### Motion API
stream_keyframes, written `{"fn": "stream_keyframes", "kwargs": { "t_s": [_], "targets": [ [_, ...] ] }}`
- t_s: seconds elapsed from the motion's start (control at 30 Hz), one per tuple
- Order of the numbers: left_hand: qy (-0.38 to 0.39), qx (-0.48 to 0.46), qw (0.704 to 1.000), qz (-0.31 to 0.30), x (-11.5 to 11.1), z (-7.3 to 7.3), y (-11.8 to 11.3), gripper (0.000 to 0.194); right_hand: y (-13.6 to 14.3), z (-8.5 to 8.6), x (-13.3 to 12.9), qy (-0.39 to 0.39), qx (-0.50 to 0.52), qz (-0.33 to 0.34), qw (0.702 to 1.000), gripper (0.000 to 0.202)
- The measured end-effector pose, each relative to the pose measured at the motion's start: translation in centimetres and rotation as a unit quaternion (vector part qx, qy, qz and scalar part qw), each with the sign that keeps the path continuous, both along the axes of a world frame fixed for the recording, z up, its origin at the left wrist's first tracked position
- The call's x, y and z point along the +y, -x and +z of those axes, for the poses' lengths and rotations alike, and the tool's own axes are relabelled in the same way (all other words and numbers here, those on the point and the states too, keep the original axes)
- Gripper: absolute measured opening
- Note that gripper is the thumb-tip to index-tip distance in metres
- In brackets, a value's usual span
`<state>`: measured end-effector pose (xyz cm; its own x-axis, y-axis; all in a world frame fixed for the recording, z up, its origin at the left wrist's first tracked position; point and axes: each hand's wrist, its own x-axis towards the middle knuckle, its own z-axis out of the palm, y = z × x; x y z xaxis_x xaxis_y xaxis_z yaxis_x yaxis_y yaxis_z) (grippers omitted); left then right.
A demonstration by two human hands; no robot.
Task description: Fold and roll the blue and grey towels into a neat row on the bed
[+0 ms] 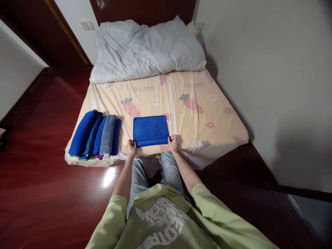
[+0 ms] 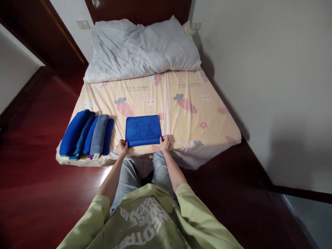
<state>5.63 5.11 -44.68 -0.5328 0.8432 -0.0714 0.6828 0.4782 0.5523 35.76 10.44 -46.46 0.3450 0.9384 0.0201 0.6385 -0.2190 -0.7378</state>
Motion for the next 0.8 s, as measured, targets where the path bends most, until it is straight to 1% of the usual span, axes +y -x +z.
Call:
{"fn": "stream_keyframes", "kwargs": {
  "t_s": [0.13, 0.23, 0.3, 0.37, 0.43, 0.5, 0.67, 0.8],
  "targets": [
    [-0.035, 0.022, 0.999, -0.023, -0.2, -0.4, 0.1, 0.015, -0.6, -0.3, -0.2, -0.039, 0.003, 0.024, 0.999, 0.019],
    [-0.065, 0.045, 0.996, -0.040, -0.7, -0.9, 0.3, 0.015, -0.9, -0.4, -0.4, -0.093, -0.016, 0.062, 0.994, 0.013],
    [-0.081, 0.054, 0.993, -0.064, -1.1, -1.3, 0.4, 0.015, -1.0, -0.5, -0.7, -0.128, -0.025, 0.098, 0.987, 0.018],
    [-0.095, 0.052, 0.989, -0.098, -1.5, -1.7, 0.3, 0.021, -1.1, -0.6, -1.0, -0.146, -0.025, 0.131, 0.980, 0.025],
    [-0.107, 0.045, 0.985, -0.125, -1.8, -2.0, 0.1, 0.028, -1.2, -0.7, -1.2, -0.153, -0.017, 0.158, 0.975, 0.030],
    [-0.122, 0.041, 0.982, -0.139, -1.9, -2.3, 0.0, 0.033, -1.4, -0.8, -1.3, -0.159, -0.010, 0.178, 0.971, 0.034],
    [-0.131, 0.032, 0.981, -0.143, -2.0, -2.4, 0.0, 0.039, -1.9, -1.0, -1.4, -0.158, -0.009, 0.206, 0.966, 0.038],
    [-0.127, 0.018, 0.980, -0.150, -2.3, -2.1, 0.2, 0.042, -2.2, -0.7, -1.7, -0.155, 0.000, 0.236, 0.959, 0.048]
  ]
}}
